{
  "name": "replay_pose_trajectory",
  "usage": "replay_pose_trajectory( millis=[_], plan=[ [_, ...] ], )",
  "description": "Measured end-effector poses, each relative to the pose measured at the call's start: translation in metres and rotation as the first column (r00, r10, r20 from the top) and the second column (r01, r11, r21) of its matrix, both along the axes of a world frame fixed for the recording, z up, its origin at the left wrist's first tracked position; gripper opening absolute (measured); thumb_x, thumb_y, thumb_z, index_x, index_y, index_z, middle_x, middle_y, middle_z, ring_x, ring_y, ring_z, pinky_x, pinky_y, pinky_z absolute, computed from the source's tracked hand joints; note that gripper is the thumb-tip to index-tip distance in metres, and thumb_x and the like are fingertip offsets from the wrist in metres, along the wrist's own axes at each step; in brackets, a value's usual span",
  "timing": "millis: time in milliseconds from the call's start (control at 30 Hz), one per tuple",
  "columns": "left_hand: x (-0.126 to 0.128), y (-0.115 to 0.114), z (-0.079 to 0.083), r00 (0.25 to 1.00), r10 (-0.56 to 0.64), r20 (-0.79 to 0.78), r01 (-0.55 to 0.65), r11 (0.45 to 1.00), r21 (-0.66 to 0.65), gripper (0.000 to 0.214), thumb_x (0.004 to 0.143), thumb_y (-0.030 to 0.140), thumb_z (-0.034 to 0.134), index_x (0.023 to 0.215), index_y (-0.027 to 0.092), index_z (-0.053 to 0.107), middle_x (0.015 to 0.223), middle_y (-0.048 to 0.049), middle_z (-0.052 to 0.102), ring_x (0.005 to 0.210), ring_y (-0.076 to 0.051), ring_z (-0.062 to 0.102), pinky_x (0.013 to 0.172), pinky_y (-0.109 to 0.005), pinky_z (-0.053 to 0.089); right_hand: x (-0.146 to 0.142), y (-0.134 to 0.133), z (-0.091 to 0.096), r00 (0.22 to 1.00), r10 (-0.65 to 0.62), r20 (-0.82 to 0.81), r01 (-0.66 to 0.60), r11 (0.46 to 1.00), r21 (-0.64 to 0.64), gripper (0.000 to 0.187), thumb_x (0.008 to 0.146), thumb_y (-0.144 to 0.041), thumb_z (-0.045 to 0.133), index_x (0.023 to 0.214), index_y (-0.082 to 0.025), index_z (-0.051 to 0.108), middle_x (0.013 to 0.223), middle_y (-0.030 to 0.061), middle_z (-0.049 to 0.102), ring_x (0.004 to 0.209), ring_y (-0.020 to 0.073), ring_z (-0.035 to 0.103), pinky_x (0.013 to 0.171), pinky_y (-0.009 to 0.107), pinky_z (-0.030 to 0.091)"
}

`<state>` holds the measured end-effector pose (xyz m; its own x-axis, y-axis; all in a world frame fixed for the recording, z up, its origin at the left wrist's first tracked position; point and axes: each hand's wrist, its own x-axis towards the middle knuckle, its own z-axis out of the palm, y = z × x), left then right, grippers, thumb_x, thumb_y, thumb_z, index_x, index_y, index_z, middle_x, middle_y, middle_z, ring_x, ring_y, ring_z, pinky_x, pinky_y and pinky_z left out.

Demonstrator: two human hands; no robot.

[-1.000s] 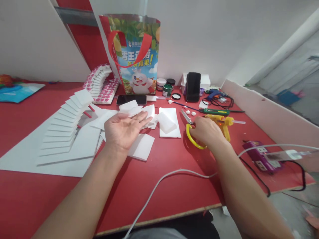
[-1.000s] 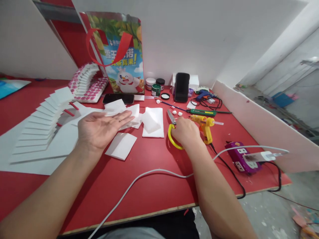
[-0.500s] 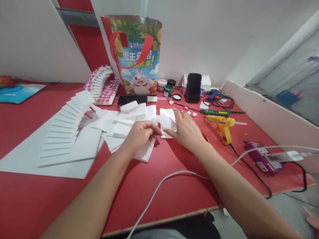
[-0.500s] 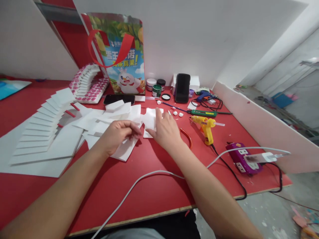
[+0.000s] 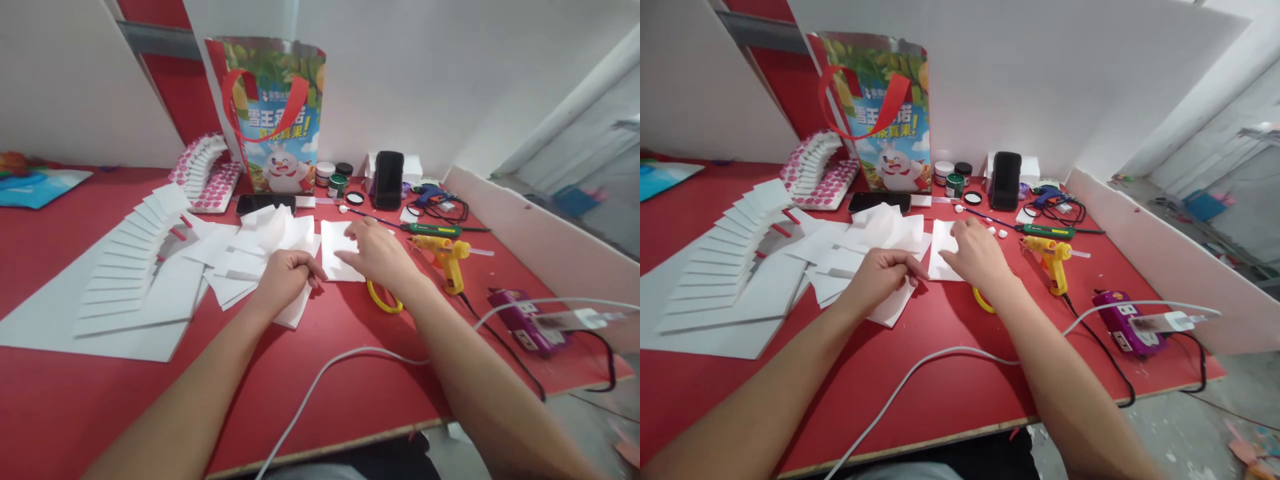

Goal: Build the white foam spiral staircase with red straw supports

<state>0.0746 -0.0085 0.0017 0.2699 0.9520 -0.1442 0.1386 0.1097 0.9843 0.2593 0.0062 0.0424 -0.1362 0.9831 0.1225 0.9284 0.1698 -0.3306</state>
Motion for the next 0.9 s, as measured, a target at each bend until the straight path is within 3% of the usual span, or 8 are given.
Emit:
replay_pose_trajectory(
  millis=[100, 200, 300, 400, 500, 633, 733, 900],
  plan=[
    [-0.001, 0.001, -0.002, 0.995, 0.094, 0.021, -0.096, 0.993, 0.064, 0.035, 0.062, 0.009, 0.042, 0.067, 0.016, 0.076, 0.060, -0.0028, 0.072, 0.050, -0.013, 0.064, 0.051, -0.023, 0.046, 0.005, -0.003, -0.011, 0.977, -0.004, 0.212, 0.037, 0.988, -0.150, 0.032, 0.083, -0.030, 0.075, 0.106, -0.008, 0.068, 0.115, 0.0204, 0.067, 0.101, 0.0293, 0.064, 0.083, 0.034, 0.046],
    [-0.001, 0.002, -0.007, 0.991, 0.135, 0.015, -0.136, 0.985, 0.102, 0.034, 0.063, 0.009, 0.043, 0.068, 0.017, 0.076, 0.065, -0.0046, 0.074, 0.055, -0.014, 0.066, 0.050, -0.023, 0.044, 0.006, -0.001, -0.017, 0.976, 0.017, 0.216, 0.030, 0.977, -0.213, 0.012, 0.087, -0.020, 0.065, 0.094, -0.012, 0.069, 0.104, 0.0160, 0.071, 0.091, 0.0246, 0.065, 0.073, 0.031, 0.043],
    [-0.001, 0.002, -0.010, 0.992, 0.129, 0.010, -0.129, 0.983, 0.129, 0.033, 0.066, 0.009, 0.044, 0.073, 0.016, 0.075, 0.068, -0.0052, 0.074, 0.059, -0.016, 0.068, 0.050, -0.024, 0.043, 0.009, 0.001, -0.018, 0.984, -0.001, 0.176, 0.036, 0.980, -0.195, 0.012, 0.087, -0.012, 0.057, 0.085, -0.015, 0.068, 0.095, 0.0114, 0.073, 0.082, 0.0210, 0.063, 0.066, 0.030, 0.038],
    [0.001, 0.000, -0.010, 0.996, 0.094, 0.003, -0.092, 0.972, 0.215, 0.034, 0.072, 0.010, 0.048, 0.091, 0.017, 0.075, 0.082, -0.0063, 0.075, 0.074, -0.019, 0.072, 0.058, -0.027, 0.051, 0.015, 0.002, -0.018, 0.998, -0.042, 0.040, 0.047, 0.993, -0.111, 0.010, 0.083, -0.011, 0.059, 0.077, -0.016, 0.066, 0.083, 0.0068, 0.071, 0.073, 0.0179, 0.059, 0.064, 0.029, 0.037],
    [0.004, -0.002, -0.008, 0.999, 0.038, -0.038, -0.017, 0.902, 0.431, 0.041, 0.079, 0.016, 0.059, 0.119, 0.019, 0.069, 0.124, -0.0112, 0.069, 0.111, -0.024, 0.068, 0.085, -0.035, 0.058, 0.022, 0.001, -0.013, 0.954, -0.085, -0.289, 0.085, 0.996, -0.013, 0.008, 0.075, -0.013, 0.065, 0.069, -0.017, 0.062, 0.069, 0.0014, 0.064, 0.064, 0.0145, 0.054, 0.062, 0.028, 0.037],
    [0.007, -0.004, -0.008, 0.989, 0.012, -0.146, 0.077, 0.807, 0.585, 0.067, 0.082, 0.030, 0.074, 0.145, 0.028, 0.051, 0.156, -0.0108, 0.047, 0.144, -0.029, 0.046, 0.117, -0.048, 0.042, 0.020, -0.004, -0.002, 0.607, -0.089, -0.789, 0.038, 0.996, -0.083, 0.010, 0.070, -0.023, 0.070, 0.066, -0.017, 0.063, 0.057, -0.0035, 0.055, 0.052, 0.0090, 0.044, 0.054, 0.025, 0.033],
    [0.006, -0.002, -0.011, 0.993, 0.029, -0.110, 0.046, 0.783, 0.620, 0.076, 0.082, 0.040, 0.078, 0.151, 0.030, 0.045, 0.161, -0.0113, 0.043, 0.149, -0.030, 0.040, 0.122, -0.051, 0.035, 0.014, -0.009, 0.004, 0.322, -0.122, -0.939, -0.101, 0.982, -0.162, 0.016, 0.066, -0.027, 0.076, 0.068, -0.016, 0.065, 0.051, -0.0062, 0.049, 0.046, 0.0056, 0.036, 0.047, 0.023, 0.025],
    [0.001, -0.002, -0.006, 0.999, 0.033, 0.038, -0.050, 0.737, 0.674, 0.040, 0.094, 0.038, 0.064, 0.133, 0.027, 0.066, 0.154, -0.0104, 0.053, 0.145, -0.028, 0.047, 0.118, -0.045, 0.040, 0.015, -0.012, 0.005, 0.177, -0.208, -0.962, -0.304, 0.918, -0.254, 0.026, 0.064, -0.031, 0.086, 0.069, -0.016, 0.066, 0.048, -0.0084, 0.043, 0.043, 0.0031, 0.028, 0.044, 0.020, 0.019]
  ],
)
